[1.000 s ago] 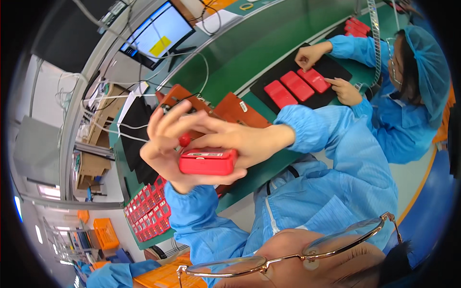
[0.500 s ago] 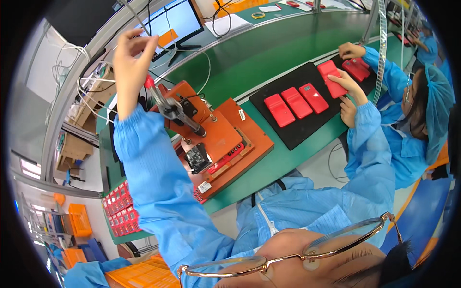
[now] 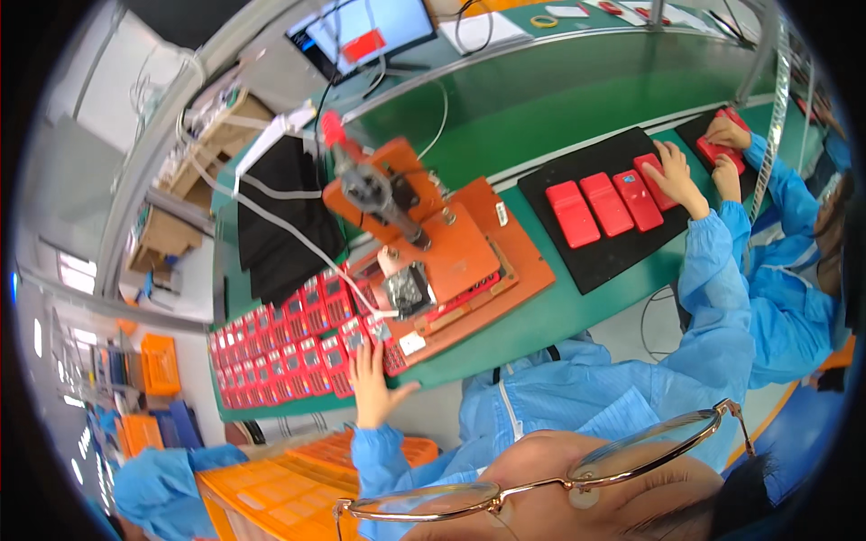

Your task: The person places a black mat on the workbench, then repeatedly places handheld devices into a manual press, operates the press lever, attaches covers onto the devices by hand, and lays the assembled units onto the mat.

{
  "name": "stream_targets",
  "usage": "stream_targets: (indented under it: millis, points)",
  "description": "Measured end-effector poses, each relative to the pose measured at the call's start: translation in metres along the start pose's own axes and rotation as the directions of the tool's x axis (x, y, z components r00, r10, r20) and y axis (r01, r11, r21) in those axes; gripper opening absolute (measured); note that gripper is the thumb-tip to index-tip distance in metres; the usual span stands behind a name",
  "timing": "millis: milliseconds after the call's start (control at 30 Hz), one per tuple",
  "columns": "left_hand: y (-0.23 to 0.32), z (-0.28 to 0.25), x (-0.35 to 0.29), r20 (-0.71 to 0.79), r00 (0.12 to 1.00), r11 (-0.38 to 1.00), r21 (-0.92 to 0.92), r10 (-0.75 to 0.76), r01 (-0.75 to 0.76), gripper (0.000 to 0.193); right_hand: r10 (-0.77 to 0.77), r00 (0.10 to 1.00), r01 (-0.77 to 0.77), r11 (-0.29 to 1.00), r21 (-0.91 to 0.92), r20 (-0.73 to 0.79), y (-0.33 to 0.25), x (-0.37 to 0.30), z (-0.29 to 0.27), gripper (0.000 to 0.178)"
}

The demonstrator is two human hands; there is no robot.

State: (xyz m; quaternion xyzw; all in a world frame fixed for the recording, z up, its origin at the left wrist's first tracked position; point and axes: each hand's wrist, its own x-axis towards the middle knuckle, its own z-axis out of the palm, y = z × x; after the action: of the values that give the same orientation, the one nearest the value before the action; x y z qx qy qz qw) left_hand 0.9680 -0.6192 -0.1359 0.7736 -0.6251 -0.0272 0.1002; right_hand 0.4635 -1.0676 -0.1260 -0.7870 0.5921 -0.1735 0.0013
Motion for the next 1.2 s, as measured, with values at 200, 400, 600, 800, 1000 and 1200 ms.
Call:
stream_targets:
  millis: [200,400,600,800,1000,1200]
  points:
    - [-0.051,0.019,0.022,-0.226,0.914,0.940,0.132,0.337,-0.314,0.071,-0.455,0.884,0.468,0.861,0.198,-0.109,-0.128,-0.027,-0.079,0.053]
    - [-0.041,0.000,-0.007,-0.380,0.684,0.589,-0.803,-0.623,0.092,0.033,-0.655,0.750,0.556,0.552,0.621,-0.090,-0.206,-0.120,-0.099,0.044]
    - [0.129,-0.030,0.005,0.268,0.684,-0.515,-0.838,-0.678,-0.181,0.047,-0.745,0.644,0.420,0.159,0.893,-0.171,-0.316,-0.207,-0.022,0.077]
    - [0.145,0.000,0.011,-0.145,0.981,0.224,-0.968,-0.127,-0.114,0.009,-0.286,0.723,0.289,-0.702,0.651,-0.629,-0.339,-0.210,-0.006,0.078]
    - [0.062,-0.019,0.101,-0.421,0.907,0.727,-0.627,-0.016,-0.279,0.065,-0.471,0.759,-0.640,-0.414,0.647,0.449,-0.235,-0.156,-0.024,0.061]
    - [0.042,-0.027,0.128,-0.269,0.934,0.786,-0.513,0.234,-0.345,0.071,-0.591,0.806,0.395,0.501,0.770,-0.028,-0.194,-0.121,-0.051,0.059]
